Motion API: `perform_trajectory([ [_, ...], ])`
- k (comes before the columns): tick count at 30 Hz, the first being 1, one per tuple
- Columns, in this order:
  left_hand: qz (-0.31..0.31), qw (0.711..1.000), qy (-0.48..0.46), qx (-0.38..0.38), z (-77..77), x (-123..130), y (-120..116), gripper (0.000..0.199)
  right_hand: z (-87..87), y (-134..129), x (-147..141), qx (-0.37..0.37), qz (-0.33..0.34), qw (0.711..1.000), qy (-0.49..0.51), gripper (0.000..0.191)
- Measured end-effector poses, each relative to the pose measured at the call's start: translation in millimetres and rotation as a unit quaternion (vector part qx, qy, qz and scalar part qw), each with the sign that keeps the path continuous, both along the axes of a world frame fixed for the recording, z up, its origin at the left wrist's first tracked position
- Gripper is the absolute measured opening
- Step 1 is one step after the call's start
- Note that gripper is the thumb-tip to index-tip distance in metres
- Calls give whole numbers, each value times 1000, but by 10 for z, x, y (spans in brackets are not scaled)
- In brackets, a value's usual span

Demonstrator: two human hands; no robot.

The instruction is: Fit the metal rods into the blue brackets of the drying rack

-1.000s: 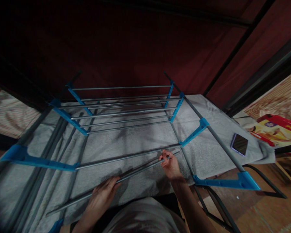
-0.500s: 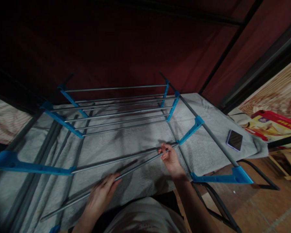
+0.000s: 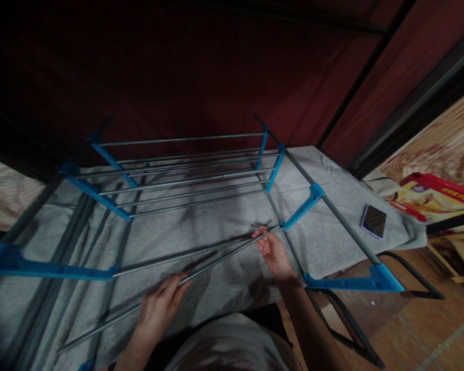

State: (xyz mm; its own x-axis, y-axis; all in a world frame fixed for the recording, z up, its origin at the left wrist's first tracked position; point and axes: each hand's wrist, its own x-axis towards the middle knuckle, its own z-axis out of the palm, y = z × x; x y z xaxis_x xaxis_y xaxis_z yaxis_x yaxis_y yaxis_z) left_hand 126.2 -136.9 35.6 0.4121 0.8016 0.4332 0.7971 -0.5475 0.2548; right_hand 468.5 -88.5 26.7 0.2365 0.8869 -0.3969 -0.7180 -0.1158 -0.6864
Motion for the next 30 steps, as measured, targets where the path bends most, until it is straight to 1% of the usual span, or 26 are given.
perform_trajectory([
  [3, 9, 1000, -3, -2, 18, -3, 19, 20, 44, -42, 32, 14, -2, 999, -37, 22],
  [7, 18, 1000, -1, -21, 83, 43, 54, 23, 163, -40, 92, 24, -10, 997, -72, 24],
  [11, 10, 1000, 4, -24, 132, 105, 75, 28, 235, -3, 145, 41, -35, 996, -76, 29],
  [15, 13, 1000, 5, -6, 135, 97, 80, 29, 237, 18, 164, 51, -59, 995, -68, 30],
  [18, 15, 1000, 5, 5, 128, 21, 86, 28, 227, 13, 164, 53, -63, 994, -69, 29],
  [21, 35, 999, 10, 11, 129, -82, 96, 30, 220, -5, 174, 57, -62, 994, -74, 28],
  [25, 58, 998, 22, -14, 139, -176, 101, 34, 202, -32, 210, 58, -56, 994, -75, 28],
  [30, 71, 997, 30, -21, 150, -180, 101, 35, 174, -43, 242, 56, -62, 994, -67, 27],
])
